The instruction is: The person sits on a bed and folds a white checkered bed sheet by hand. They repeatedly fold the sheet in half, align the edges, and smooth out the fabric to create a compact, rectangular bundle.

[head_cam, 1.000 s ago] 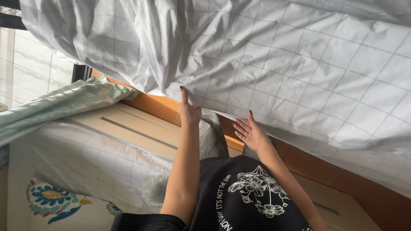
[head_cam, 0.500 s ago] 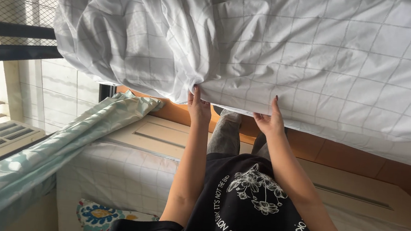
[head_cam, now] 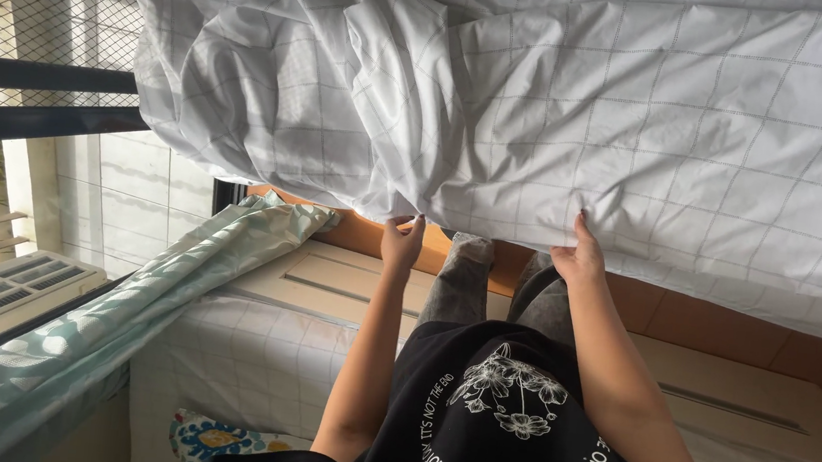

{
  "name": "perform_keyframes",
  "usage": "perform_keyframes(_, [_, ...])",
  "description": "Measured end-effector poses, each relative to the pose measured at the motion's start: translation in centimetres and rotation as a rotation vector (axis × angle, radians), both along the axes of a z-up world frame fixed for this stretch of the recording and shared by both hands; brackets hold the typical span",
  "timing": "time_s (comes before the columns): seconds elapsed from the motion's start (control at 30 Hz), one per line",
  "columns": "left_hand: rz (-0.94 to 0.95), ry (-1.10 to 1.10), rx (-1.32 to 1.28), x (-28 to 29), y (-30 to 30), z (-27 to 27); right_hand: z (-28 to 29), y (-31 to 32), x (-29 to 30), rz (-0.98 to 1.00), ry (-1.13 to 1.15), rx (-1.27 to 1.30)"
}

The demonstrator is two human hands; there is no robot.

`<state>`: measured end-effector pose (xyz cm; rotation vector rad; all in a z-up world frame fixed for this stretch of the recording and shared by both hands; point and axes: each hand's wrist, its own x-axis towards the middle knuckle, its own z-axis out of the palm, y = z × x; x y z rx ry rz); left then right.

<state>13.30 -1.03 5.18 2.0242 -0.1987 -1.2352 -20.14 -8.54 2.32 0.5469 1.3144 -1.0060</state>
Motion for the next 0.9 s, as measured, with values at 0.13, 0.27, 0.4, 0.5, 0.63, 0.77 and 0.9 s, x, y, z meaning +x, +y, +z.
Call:
perform_keyframes(0.13, [-0.39,-0.676,0.018,4.3,-5.1,4.2,-1.2,1.3,-1.0,-0.003,0.02,0.034])
perform_keyframes(0.27, [-0.273,-0.72,-0.018,7.6,-12.4,3.3,0.7,1.8,-0.6,-0.122,-0.063,-0.027])
perform_keyframes(0.4, [-0.059,-0.513,-0.179,12.0,-16.9,-6.9,2.5,1.5,0.2,-0.118,-0.07,-0.083])
perform_keyframes(0.5, [0.094,-0.077,-0.165,14.1,-19.2,-10.5,2.2,1.7,-0.2,-0.127,-0.052,-0.074])
perform_keyframes(0.63, [0.16,0.449,-0.263,16.0,-23.2,-6.4,3.8,1.4,0.1,-0.13,-0.02,-0.055])
perform_keyframes(0.77, [0.16,0.768,-0.604,18.8,-28.3,4.5,3.9,1.1,-0.8,-0.168,-0.023,-0.081])
perform_keyframes(0.9, [0.073,0.553,-0.696,25.6,-32.8,6.1,4.8,0.4,-1.3,-0.167,0.02,-0.043])
